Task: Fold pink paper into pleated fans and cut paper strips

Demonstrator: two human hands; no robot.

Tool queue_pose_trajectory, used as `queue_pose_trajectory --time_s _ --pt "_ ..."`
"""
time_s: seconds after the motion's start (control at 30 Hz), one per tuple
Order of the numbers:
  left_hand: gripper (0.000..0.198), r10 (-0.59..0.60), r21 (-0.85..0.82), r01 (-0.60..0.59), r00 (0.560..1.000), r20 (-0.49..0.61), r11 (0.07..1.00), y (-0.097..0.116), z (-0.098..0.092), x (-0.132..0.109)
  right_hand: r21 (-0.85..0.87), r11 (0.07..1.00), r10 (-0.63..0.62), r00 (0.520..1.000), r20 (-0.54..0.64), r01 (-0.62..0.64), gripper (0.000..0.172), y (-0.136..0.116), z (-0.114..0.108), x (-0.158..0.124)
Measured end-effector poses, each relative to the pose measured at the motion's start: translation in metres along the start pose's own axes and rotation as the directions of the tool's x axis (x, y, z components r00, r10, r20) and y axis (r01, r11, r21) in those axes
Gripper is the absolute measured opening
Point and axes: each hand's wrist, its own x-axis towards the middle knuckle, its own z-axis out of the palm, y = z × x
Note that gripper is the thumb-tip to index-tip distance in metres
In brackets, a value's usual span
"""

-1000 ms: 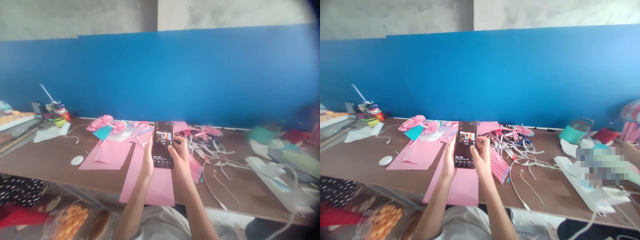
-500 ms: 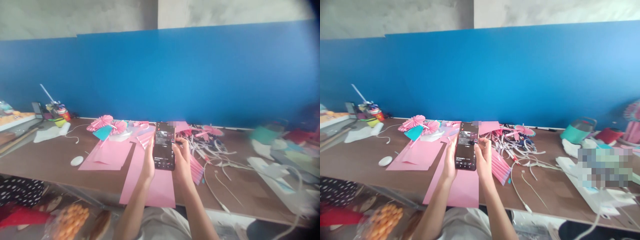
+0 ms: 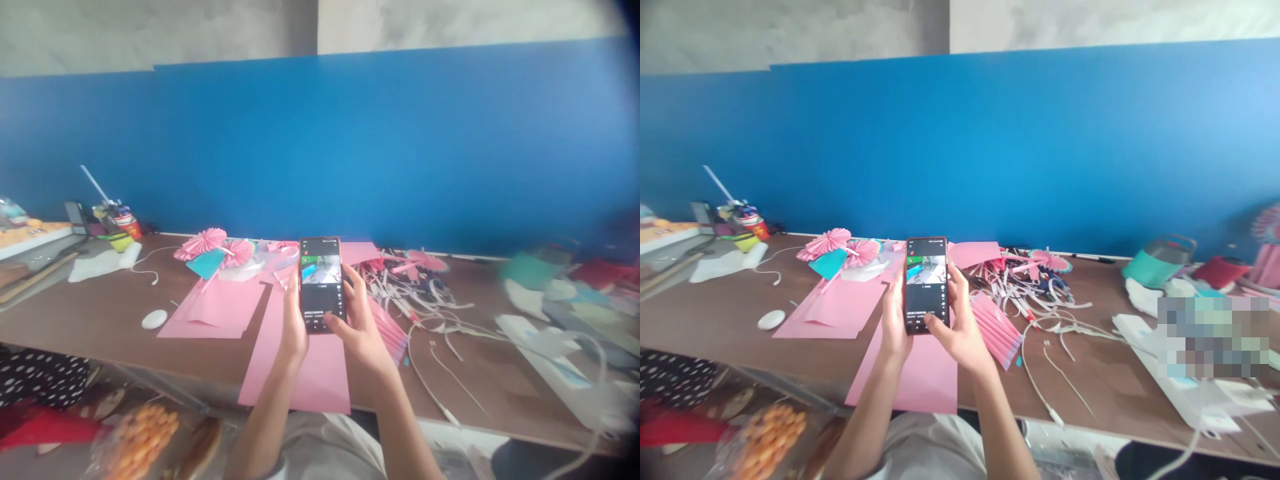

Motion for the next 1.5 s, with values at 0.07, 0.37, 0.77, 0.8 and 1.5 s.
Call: queue_pose_trajectory --time_s 0.07,0.37,0.77,0.8,1.5 --pt "0.051 0.022 0.016 -0.023 1.000 0.011 1.000 0.001 0.000 0.000 -0.033 0.999 -0.006 1.000 0.024 0.007 0.086 0.000 0.000 0.000" --pt "0.051 -0.048 -0.006 0.049 0.997 0.064 0.999 -0.002 -0.002 0.001 -0.274 0.951 -0.175 0.980 -0.096 0.143 0.084 -0.001 -0.006 0.011" --pt "0.052 -0.013 -0.116 0.010 1.000 -0.024 0.993 0.014 0.009 0.005 -0.542 0.793 -0.264 0.959 0.106 0.279 0.095 -0.008 0.010 0.007" --pt "0.052 -0.012 -0.109 0.008 0.999 -0.035 0.994 0.014 0.008 0.005 -0.557 0.784 -0.272 0.958 0.091 0.276 0.096 -0.008 0.013 0.007" --pt "0.061 -0.094 -0.056 0.092 0.995 -0.029 0.994 0.039 -0.006 -0.021 -0.311 0.912 -0.286 0.958 -0.011 0.269 0.077 -0.016 0.025 -0.013"
